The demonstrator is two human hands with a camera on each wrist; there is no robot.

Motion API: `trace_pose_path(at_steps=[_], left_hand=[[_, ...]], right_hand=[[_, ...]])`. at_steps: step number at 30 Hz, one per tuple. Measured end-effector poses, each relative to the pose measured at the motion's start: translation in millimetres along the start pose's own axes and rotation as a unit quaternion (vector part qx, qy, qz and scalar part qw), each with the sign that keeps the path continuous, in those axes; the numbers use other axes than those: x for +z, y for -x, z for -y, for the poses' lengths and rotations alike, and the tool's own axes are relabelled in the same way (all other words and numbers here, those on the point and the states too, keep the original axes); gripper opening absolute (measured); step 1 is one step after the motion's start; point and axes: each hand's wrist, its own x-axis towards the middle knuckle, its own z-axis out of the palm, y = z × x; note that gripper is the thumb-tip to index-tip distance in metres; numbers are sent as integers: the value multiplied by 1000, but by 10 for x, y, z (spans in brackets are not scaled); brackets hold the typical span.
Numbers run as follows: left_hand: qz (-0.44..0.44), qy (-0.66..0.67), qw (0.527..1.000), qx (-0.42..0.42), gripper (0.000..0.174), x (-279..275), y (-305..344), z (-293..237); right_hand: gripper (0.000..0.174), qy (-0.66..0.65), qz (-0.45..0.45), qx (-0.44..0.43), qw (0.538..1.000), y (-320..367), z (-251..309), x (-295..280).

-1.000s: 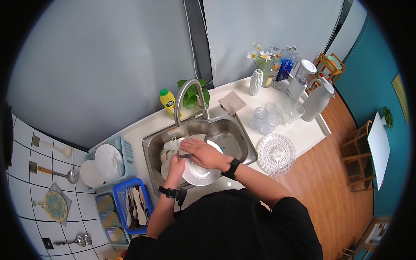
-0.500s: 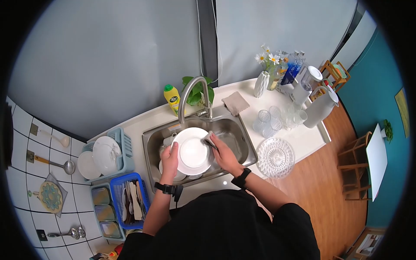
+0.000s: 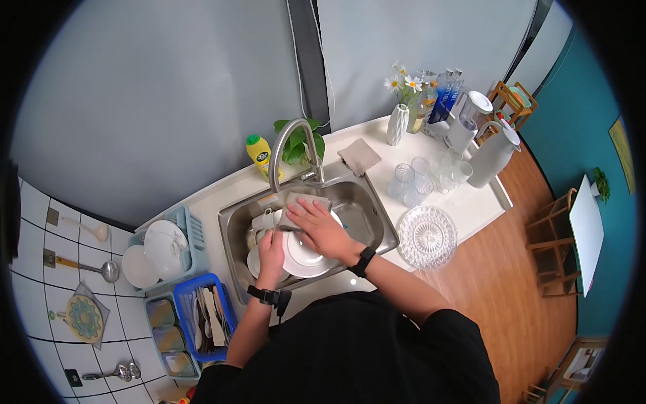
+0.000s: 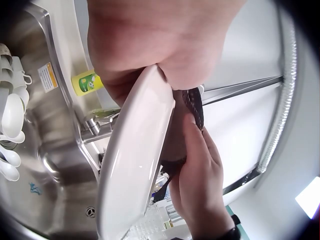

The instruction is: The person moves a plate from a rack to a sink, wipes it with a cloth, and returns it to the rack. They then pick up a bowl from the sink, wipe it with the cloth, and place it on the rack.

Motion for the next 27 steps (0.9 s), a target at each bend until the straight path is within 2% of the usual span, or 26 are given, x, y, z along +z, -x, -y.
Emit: trace_pose_path(at_steps=[3,5,6,7,9,10,11,13,15,16,18,19,21,22,23,24,25,27], left_hand=[[-4,25,1000,-13,36,-65,-26,-28],[-69,30,997,-7,37,-76,-10,-107],[-83,37,996,-6,37,-106,-29,-85],[-84,37,996,-6,37,-119,-25,-55],[-112,131,985,-23,36,-124,-13,-10],[-111,131,985,-25,36,-111,1,7],[-108,141,984,-16,36,-91,16,21],[-105,151,983,-7,37,-90,50,133],[-79,175,979,-61,34,-104,112,202],[-75,174,980,-62,34,-121,151,191],[6,275,952,-134,36,-188,254,167],[3,275,952,-134,36,-239,282,210],[100,252,949,-163,40,-324,296,253],[95,253,949,-162,40,-360,312,243],[153,227,947,-165,43,-398,327,231],[211,200,942,-168,46,-411,335,171],[210,199,942,-168,46,-399,327,77],[178,332,860,-344,51,-355,288,-70]], right_hand=[[59,32,-25,41,998,111,-119,-45],[56,-91,-100,108,985,289,-298,76],[51,-142,-108,135,975,381,-281,93],[51,-143,-107,134,975,453,-269,121],[49,-229,-102,199,947,582,-279,215],[43,-205,-168,181,947,595,-281,316],[43,-204,-169,183,947,623,-332,352],[36,-347,-125,347,862,635,-419,378],[33,-341,-143,344,863,592,-515,405],[32,-336,-159,340,864,586,-551,409],[32,-331,-138,365,859,588,-588,334],[31,-326,-114,387,855,572,-566,285],[32,-330,-104,387,855,538,-527,225],[33,-334,-97,390,853,530,-521,214],[33,-335,-93,389,853,525,-549,241],[33,-317,-89,348,878,526,-606,297],[34,-299,-86,308,899,506,-604,301],[35,-297,-59,289,908,475,-516,229]])
